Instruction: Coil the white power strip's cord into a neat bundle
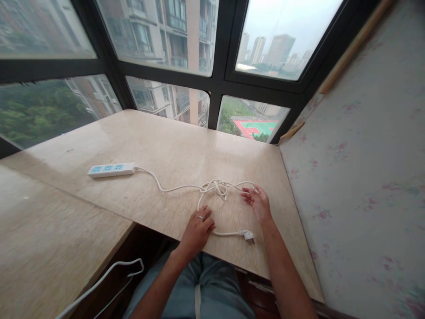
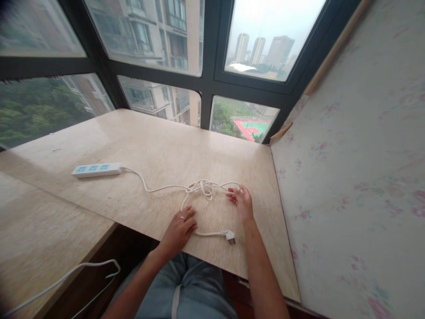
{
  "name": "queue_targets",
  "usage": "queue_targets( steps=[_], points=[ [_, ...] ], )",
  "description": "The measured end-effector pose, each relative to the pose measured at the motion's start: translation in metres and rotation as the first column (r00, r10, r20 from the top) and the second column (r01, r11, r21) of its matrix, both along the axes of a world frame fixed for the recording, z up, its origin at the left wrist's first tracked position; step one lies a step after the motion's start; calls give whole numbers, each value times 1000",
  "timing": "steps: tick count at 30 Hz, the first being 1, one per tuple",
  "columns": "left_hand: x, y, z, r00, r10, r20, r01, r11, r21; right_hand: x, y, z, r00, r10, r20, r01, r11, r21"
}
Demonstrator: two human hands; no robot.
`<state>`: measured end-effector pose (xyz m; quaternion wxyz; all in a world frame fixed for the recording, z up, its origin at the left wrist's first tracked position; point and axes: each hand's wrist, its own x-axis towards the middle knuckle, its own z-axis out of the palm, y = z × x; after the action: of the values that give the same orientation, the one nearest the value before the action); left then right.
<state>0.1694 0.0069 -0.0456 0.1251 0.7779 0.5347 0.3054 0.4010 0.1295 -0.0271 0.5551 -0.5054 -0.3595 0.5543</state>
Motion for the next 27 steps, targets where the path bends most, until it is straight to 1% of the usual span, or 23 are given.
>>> queue_targets(
  steps=[2,6,8,10,12,13,15,17,19,20,21,23,25,27],
  points=[
    [12,0,-2,996,53,-71,-50,998,37,4,-1,-5,992,-35,124,38,999,-29],
    [31,7,-3,973,187,-134,-177,981,82,12,-10,-10,936,-90,340,83,996,34],
    [34,13,-2,964,223,-146,-210,973,97,13,-21,-7,881,-144,450,111,989,100],
    [29,21,0,967,216,-136,-200,972,121,12,-38,1,779,-223,586,122,971,208],
    [14,31,5,976,192,-99,-175,971,163,7,-57,11,660,-275,699,58,947,317],
    [4,37,9,980,184,-72,-169,968,185,1,-67,17,623,-269,734,-9,937,350],
    [-20,49,17,974,227,-7,-219,946,237,-17,-83,26,599,-189,778,-192,910,368],
    [-42,63,26,962,272,-19,-261,937,232,-44,-91,30,583,-62,810,-360,874,326],
    [-58,75,32,945,310,-103,-290,942,171,-76,-92,30,528,35,848,-468,846,256],
    [-64,81,34,939,303,-162,-286,951,122,-93,-90,28,483,57,874,-494,841,218],
    [-68,85,35,932,290,-218,-282,957,70,-108,-87,26,420,77,904,-517,839,168],
    [-73,90,34,922,255,-293,-269,963,-11,-134,-80,23,276,86,957,-518,852,72],
    [-78,92,31,926,253,-279,-275,961,-43,-147,-75,20,168,100,981,-515,857,1],
    [-86,91,27,943,287,-166,-302,951,-73,-145,-73,19,111,123,986,-516,855,-48]
  ],
)
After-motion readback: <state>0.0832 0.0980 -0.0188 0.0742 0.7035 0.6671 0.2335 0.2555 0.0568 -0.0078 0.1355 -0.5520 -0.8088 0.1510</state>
